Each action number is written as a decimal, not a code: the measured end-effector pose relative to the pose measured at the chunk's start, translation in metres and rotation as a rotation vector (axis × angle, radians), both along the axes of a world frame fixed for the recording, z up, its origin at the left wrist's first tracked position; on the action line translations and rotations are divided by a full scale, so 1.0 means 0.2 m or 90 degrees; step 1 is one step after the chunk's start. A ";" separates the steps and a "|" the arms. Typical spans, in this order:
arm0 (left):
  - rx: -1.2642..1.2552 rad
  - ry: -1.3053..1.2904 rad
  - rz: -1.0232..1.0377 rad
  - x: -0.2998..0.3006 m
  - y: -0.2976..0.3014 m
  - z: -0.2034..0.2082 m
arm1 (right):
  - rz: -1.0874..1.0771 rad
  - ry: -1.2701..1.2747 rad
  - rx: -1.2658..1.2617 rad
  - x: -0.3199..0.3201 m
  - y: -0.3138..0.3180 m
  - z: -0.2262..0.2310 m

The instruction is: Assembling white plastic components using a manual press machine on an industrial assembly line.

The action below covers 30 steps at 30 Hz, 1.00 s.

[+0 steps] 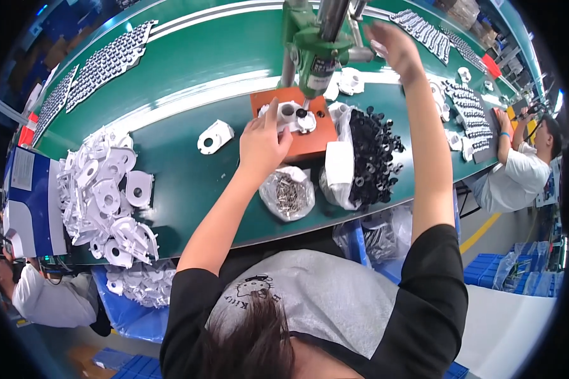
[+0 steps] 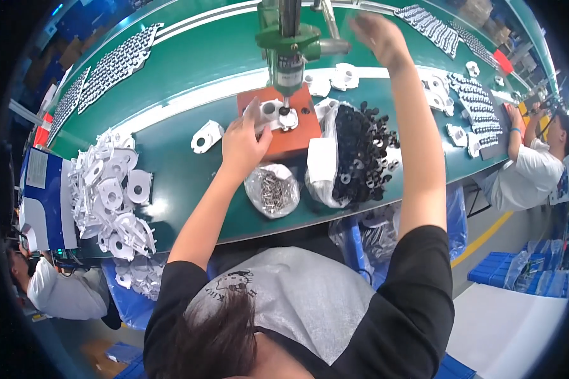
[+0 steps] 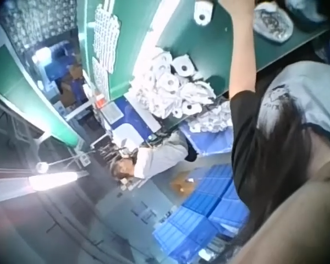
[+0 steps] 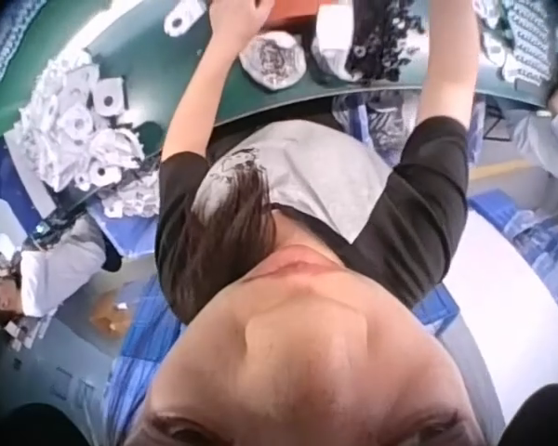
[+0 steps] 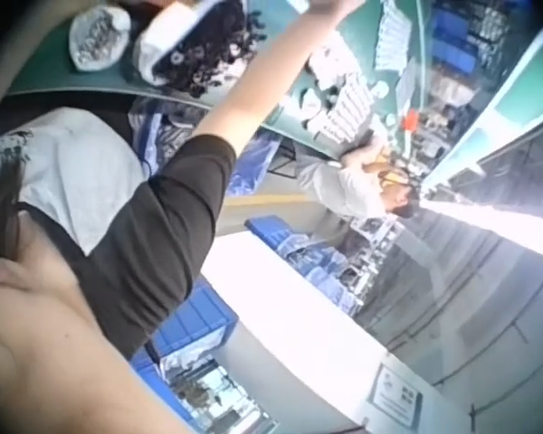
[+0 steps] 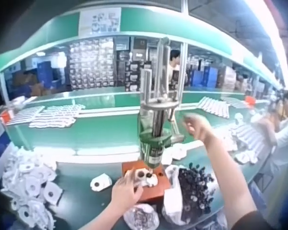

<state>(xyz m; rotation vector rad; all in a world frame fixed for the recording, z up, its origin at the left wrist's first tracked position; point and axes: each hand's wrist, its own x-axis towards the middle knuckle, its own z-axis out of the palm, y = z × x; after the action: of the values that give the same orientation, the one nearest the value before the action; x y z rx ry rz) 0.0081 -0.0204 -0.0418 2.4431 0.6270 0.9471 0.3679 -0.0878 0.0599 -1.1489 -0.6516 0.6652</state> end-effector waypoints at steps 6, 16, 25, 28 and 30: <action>0.070 0.119 -0.172 0.11 0.20 0.07 | -0.091 -0.695 -0.508 0.00 -0.12 -0.39; 0.031 0.208 0.207 -0.07 0.68 0.28 | -0.113 -0.837 -0.505 0.15 -0.14 -0.66; -0.098 0.340 0.286 -0.59 0.74 0.21 | -0.285 -0.296 -0.212 -0.22 -0.84 -0.33; 0.049 0.523 0.405 -0.97 0.72 0.24 | -0.251 -0.295 -0.092 -0.21 -1.20 -0.42; 0.067 0.634 0.383 -1.15 0.75 0.21 | -0.227 -0.093 0.073 -0.40 -1.26 -0.40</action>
<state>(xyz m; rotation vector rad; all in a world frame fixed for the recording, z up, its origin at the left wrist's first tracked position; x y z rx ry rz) -0.2221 0.1295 -0.0001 2.7673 1.7277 -0.1804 0.2889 -0.3392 -0.0191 -1.1763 -0.5800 0.2402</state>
